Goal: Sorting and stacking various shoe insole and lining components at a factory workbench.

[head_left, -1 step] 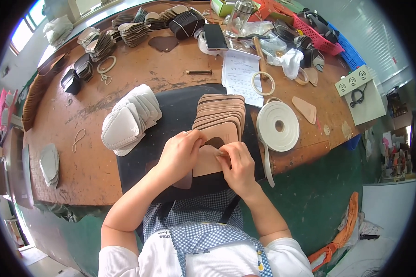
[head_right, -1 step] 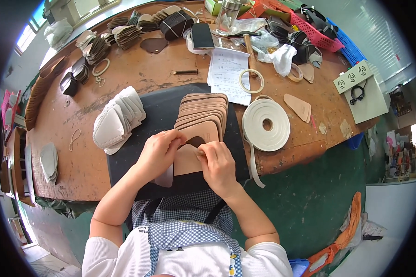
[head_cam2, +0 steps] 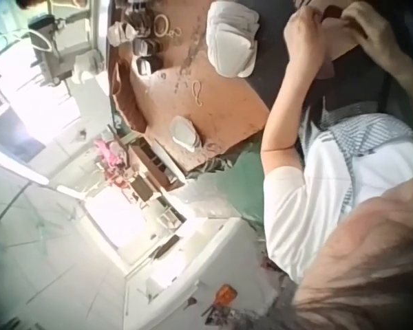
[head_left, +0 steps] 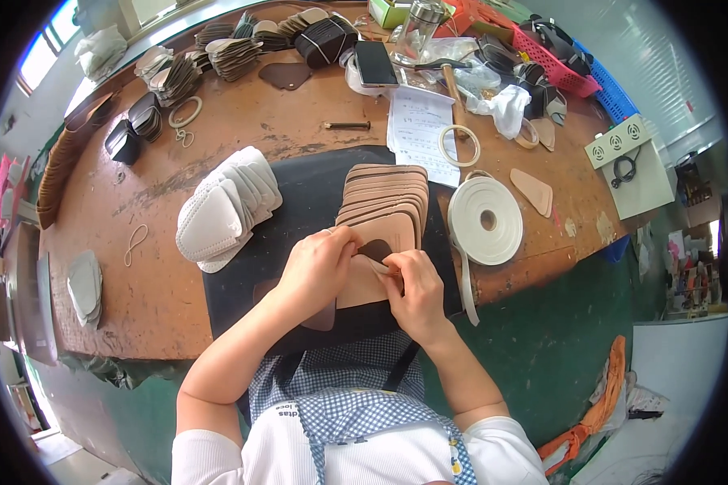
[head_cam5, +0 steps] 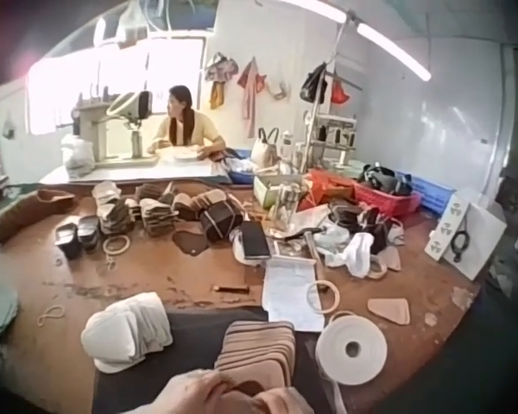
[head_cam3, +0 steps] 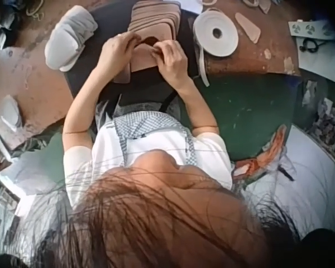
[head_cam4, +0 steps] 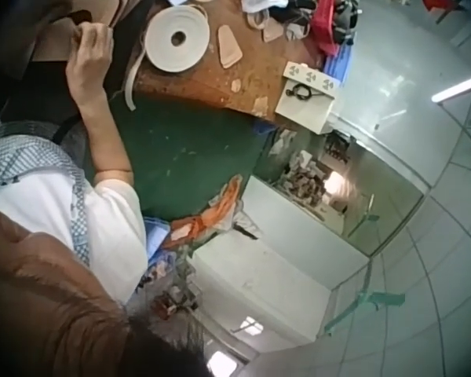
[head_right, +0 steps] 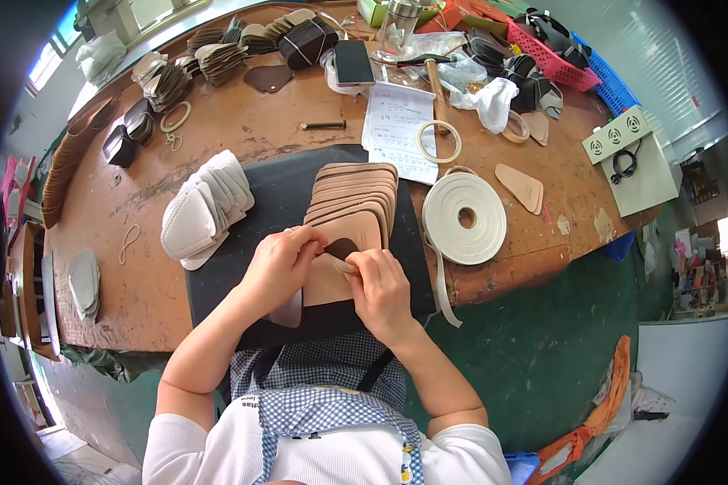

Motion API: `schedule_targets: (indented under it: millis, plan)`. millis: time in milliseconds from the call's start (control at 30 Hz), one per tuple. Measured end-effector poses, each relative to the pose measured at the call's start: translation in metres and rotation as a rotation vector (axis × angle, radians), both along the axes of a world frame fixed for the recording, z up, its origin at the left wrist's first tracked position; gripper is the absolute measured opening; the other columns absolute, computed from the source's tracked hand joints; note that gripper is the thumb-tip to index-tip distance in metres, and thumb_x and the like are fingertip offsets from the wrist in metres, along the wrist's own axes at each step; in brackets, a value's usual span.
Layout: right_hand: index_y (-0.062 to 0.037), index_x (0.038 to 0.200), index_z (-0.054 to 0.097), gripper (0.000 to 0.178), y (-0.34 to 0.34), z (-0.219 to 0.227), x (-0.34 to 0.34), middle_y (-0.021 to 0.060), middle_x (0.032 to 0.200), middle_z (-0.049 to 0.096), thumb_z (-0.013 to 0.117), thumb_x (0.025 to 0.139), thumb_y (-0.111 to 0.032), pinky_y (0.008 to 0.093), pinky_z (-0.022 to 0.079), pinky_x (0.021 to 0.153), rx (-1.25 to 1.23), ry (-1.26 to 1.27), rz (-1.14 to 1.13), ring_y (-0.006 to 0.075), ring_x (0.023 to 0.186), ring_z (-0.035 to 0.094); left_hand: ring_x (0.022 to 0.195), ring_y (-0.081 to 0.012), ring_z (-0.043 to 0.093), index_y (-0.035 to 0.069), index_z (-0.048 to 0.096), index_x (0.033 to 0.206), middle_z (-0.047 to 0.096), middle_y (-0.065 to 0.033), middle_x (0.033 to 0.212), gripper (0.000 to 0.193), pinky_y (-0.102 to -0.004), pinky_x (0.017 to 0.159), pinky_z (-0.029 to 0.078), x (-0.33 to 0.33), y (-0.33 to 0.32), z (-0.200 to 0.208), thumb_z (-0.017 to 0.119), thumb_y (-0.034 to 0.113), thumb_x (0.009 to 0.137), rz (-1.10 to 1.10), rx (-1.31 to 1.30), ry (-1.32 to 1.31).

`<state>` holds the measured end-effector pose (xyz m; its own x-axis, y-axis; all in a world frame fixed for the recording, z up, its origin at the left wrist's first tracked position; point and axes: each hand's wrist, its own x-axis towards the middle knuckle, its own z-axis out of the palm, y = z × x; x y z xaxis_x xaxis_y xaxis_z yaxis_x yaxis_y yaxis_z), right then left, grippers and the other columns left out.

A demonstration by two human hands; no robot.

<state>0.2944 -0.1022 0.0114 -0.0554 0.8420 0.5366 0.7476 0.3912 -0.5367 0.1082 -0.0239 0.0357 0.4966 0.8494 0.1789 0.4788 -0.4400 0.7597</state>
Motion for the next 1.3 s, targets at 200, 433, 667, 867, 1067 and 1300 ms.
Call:
schedule_targets:
  millis: [200,433,667,867,1067,1300]
  plan:
    - [-0.0019,0.098,0.068,0.026,-0.006,-0.002,0.001,0.0102,0.093,0.057,0.074,0.076,0.009,0.0383,0.052,0.07,-0.023,0.01,-0.042,0.0284,0.084,0.059,0.083,-0.0342,0.071,-0.001,0.068,0.098,0.072,-0.0182,0.088,0.019,-0.0411,0.074,0.056,0.014,0.009,-0.003,0.074,0.012,0.086,-0.008,-0.155,0.126]
    - [-0.0031,0.109,0.065,0.032,-0.003,0.002,-0.006,0.0137,0.117,0.061,0.073,0.079,0.004,0.0424,0.055,0.088,-0.012,-0.06,-0.051,0.0337,0.104,0.062,0.078,-0.0368,0.07,-0.001,0.061,0.094,0.072,-0.0155,0.083,0.023,-0.0395,0.074,0.057,0.015,0.002,-0.014,0.077,0.011,0.082,0.027,0.123,0.099]
    - [-0.0025,0.114,0.063,0.039,-0.001,0.009,0.014,0.0136,0.107,0.06,0.078,0.079,0.005,0.0403,0.054,0.081,0.046,0.052,-0.135,0.0318,0.094,0.064,0.077,-0.0152,0.069,-0.001,0.066,0.102,0.071,-0.0063,0.082,0.023,-0.0274,0.075,0.055,0.03,0.039,0.014,0.079,0.005,0.085,-0.136,-0.293,-0.205]
    - [-0.004,0.119,0.066,0.044,0.01,0.03,0.033,0.0119,0.103,0.06,0.078,0.078,0.007,0.0382,0.053,0.074,0.296,-0.157,-0.124,0.0293,0.089,0.062,0.08,-0.006,0.065,-0.002,0.066,0.115,0.072,-0.0026,0.088,0.03,-0.0204,0.074,0.052,0.043,0.064,0.04,0.078,0.004,0.088,-0.35,-0.714,-0.332]
    - [-0.0037,0.098,0.073,0.025,-0.008,0.046,0.037,0.009,0.089,0.06,0.078,0.076,0.007,0.0355,0.052,0.07,0.208,-0.036,0.036,0.0263,0.083,0.062,0.079,-0.0066,0.061,-0.001,0.064,0.11,0.068,-0.0024,0.084,0.025,-0.0232,0.074,0.052,0.02,0.055,0.056,0.076,0.005,0.088,-0.127,-0.349,-0.428]
    - [-0.001,0.108,0.062,0.01,-0.04,0.031,0.081,0.0024,0.098,0.068,0.06,0.098,0.0,0.0219,0.048,0.081,-0.338,0.88,0.066,0.0061,0.088,0.06,0.092,-0.0096,0.067,0.001,0.066,0.11,0.07,-0.0032,0.095,0.023,-0.0259,0.084,0.053,-0.072,0.011,0.039,0.074,0.0,0.089,0.119,-0.461,-0.057]
